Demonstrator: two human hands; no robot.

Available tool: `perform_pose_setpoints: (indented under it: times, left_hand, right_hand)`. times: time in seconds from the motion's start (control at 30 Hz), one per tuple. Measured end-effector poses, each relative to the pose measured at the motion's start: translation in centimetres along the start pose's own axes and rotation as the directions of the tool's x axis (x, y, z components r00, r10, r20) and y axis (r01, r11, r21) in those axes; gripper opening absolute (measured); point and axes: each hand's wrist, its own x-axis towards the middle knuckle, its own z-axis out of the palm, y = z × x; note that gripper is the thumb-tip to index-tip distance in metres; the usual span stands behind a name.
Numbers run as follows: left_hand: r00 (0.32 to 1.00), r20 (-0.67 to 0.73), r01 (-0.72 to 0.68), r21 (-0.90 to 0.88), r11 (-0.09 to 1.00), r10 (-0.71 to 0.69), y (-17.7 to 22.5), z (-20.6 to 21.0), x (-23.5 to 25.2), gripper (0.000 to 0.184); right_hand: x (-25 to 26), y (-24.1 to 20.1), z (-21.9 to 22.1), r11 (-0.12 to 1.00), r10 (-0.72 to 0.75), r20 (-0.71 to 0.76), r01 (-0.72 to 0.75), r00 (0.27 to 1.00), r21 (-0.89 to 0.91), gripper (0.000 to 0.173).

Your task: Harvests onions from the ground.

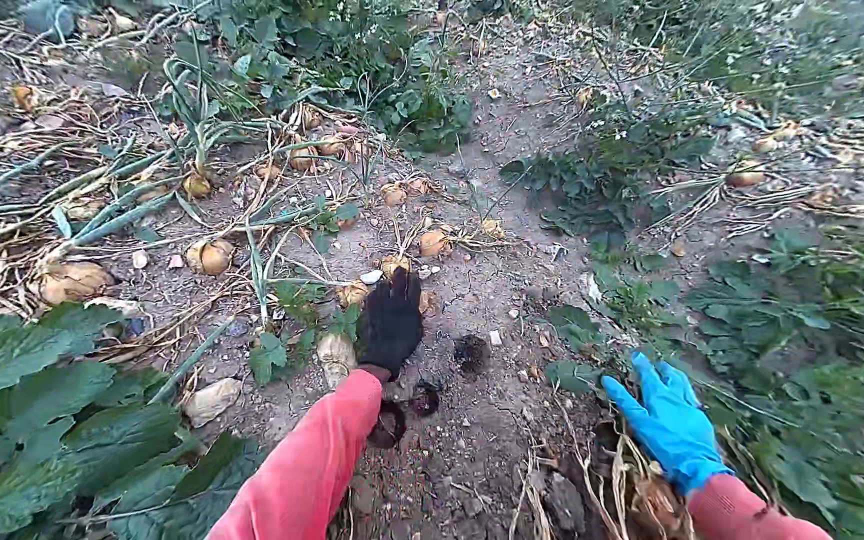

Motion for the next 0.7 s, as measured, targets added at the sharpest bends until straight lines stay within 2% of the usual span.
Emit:
perform_pose_setpoints:
  times: [0.07,0.1,0.13,0.17,0.2,0.23,0.3,0.37,0.43,0.5,0.57,0.6,0.67,0.7]
  left_hand:
    - [0.988,0.073,0.121,0.208,0.971,-0.138,-2.6,-3.6,1.3,0.034]
    - [0.965,0.137,0.173,0.310,0.935,-0.224,-3.6,-5.2,1.9,0.022]
    - [0.940,0.206,0.168,0.415,0.894,-0.272,-4.3,-6.1,2.4,0.018]
    - [0.920,0.272,0.118,0.495,0.861,-0.282,-4.5,-6.3,2.9,0.017]
    - [0.908,0.317,0.063,0.546,0.835,-0.276,-4.5,-6.3,3.2,0.017]
    - [0.892,0.348,0.038,0.577,0.816,-0.288,-4.5,-6.6,3.6,0.017]
    - [0.849,0.388,0.046,0.620,0.783,-0.358,-3.7,-7.1,4.3,0.021]
    - [0.853,0.385,0.020,0.650,0.759,-0.352,-3.7,-7.1,4.4,0.024]
    - [0.859,0.399,-0.040,0.677,0.735,-0.321,-4.3,-7.5,4.5,0.026]
    - [0.852,0.430,-0.093,0.687,0.721,-0.299,-4.4,-8.3,4.0,0.027]
    - [0.846,0.487,-0.156,0.614,0.773,-0.216,-3.7,-9.6,1.4,0.026]
    - [0.835,0.534,-0.198,0.519,0.832,-0.134,-2.9,-10.5,-0.7,0.025]
    - [0.768,0.627,-0.279,0.145,0.949,0.130,-1.3,-11.5,-3.9,0.026]
    - [0.733,0.643,-0.276,-0.018,0.961,0.222,-0.9,-11.1,-4.0,0.029]
  right_hand:
    - [1.4,2.8,4.6,0.986,0.034,-0.054,-0.042,0.998,-0.163,0.091]
    - [1.6,2.8,5.7,0.981,0.039,-0.080,-0.054,0.996,-0.188,0.091]
    - [1.2,2.4,5.7,0.981,0.059,-0.074,-0.071,0.995,-0.180,0.090]
    - [0.5,1.8,4.7,0.980,0.094,-0.022,-0.097,0.995,-0.173,0.087]
    - [-0.1,0.6,2.9,0.975,0.152,0.107,-0.132,0.983,-0.180,0.084]
    - [0.0,-1.0,1.1,0.967,0.221,0.261,-0.177,0.940,-0.182,0.083]
    - [0.3,-1.0,1.8,0.969,0.223,0.187,-0.198,0.957,-0.145,0.081]
    - [0.8,0.8,3.5,0.979,0.164,0.098,-0.150,0.981,-0.137,0.085]
    - [1.1,2.6,6.0,0.989,0.090,-0.049,-0.095,0.995,-0.117,0.090]
    - [0.8,2.3,5.4,0.988,0.117,0.012,-0.115,0.993,-0.104,0.090]
    - [0.7,1.4,3.7,0.985,0.155,0.093,-0.147,0.984,-0.091,0.086]
    - [0.6,1.3,3.6,0.985,0.156,0.094,-0.148,0.983,-0.092,0.086]
    - [0.5,1.5,4.2,0.985,0.146,0.041,-0.142,0.988,-0.094,0.087]
    - [0.6,1.3,3.8,0.984,0.157,0.065,-0.151,0.985,-0.093,0.085]
